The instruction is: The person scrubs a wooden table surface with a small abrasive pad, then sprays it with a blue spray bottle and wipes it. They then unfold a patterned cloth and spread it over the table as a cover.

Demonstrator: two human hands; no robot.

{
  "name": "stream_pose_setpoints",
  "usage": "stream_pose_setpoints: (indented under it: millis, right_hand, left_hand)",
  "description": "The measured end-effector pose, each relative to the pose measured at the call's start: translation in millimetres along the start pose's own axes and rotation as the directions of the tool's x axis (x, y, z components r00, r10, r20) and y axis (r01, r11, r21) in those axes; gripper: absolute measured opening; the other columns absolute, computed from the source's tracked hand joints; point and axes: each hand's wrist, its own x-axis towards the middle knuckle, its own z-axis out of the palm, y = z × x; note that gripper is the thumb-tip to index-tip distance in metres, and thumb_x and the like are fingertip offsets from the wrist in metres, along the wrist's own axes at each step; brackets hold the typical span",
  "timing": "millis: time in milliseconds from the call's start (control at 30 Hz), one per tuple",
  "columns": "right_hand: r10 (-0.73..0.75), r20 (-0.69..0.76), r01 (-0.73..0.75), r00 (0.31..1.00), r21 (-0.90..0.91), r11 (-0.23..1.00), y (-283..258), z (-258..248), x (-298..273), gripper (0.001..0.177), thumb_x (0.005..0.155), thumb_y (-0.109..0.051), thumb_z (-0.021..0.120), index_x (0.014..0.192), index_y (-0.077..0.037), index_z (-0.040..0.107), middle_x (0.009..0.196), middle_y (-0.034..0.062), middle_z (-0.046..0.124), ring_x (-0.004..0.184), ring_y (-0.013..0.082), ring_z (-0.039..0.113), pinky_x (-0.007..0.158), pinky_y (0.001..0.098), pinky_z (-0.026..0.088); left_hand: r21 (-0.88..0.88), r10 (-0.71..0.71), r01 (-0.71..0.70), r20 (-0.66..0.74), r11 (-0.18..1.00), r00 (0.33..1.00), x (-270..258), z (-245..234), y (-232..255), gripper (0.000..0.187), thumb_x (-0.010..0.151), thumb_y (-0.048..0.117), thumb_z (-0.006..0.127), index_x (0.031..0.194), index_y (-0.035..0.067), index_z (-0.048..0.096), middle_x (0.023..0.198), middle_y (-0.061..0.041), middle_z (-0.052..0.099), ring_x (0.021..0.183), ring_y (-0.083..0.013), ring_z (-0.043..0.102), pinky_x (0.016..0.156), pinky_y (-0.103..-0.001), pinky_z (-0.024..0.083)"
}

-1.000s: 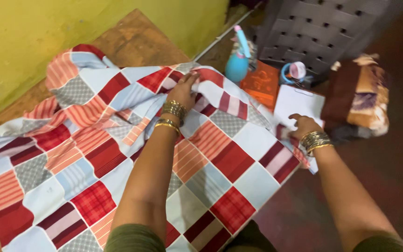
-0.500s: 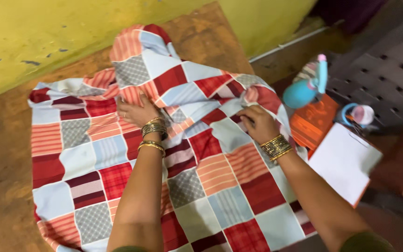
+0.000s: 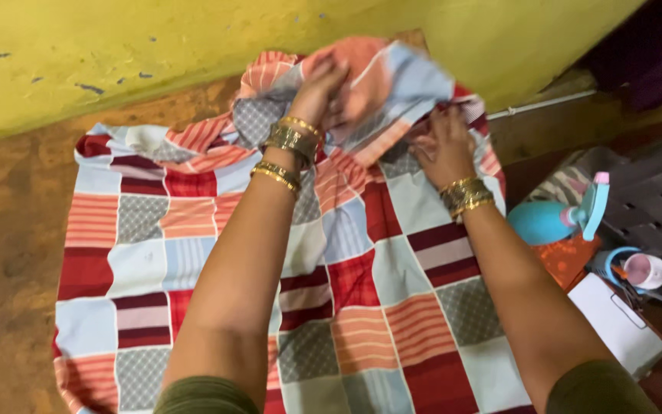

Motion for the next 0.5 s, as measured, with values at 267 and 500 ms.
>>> stream_pose_setpoints:
  millis: [267,500]
  right_hand:
    - [0.053,0.091,-0.07,0.994,0.192,0.979,34.9,10.0,67.1,0.075,0.096,-0.043,0.069,0.154,-0.006,0.04,0.156,0.0319,0.037,0.144,0.0499,0.039,0.118,0.0549,0.038]
    - [0.1,0.049,-0.094,0.994,-0.116,0.989,6.9,38.9,77.9,0.056,0.099,-0.052,0.062,0.14,-0.015,0.058,0.152,0.0316,0.038,0.141,0.0458,0.034,0.105,0.065,0.036]
  left_hand:
    - [0.853,0.373,0.036,-0.266,0.521,0.889,5.5,11.3,-7.5,0.027,0.104,0.033,0.064,0.122,0.015,0.072,0.115,-0.015,0.079,0.106,-0.0292,0.075,0.093,-0.039,0.058]
    - [0.964,0.68,0.192,-0.266,0.185,0.683,-25.8,-59.4,-45.4,0.071,0.076,0.018,0.076,0.142,0.018,0.051,0.151,-0.019,0.045,0.141,-0.0404,0.039,0.1,-0.061,0.042]
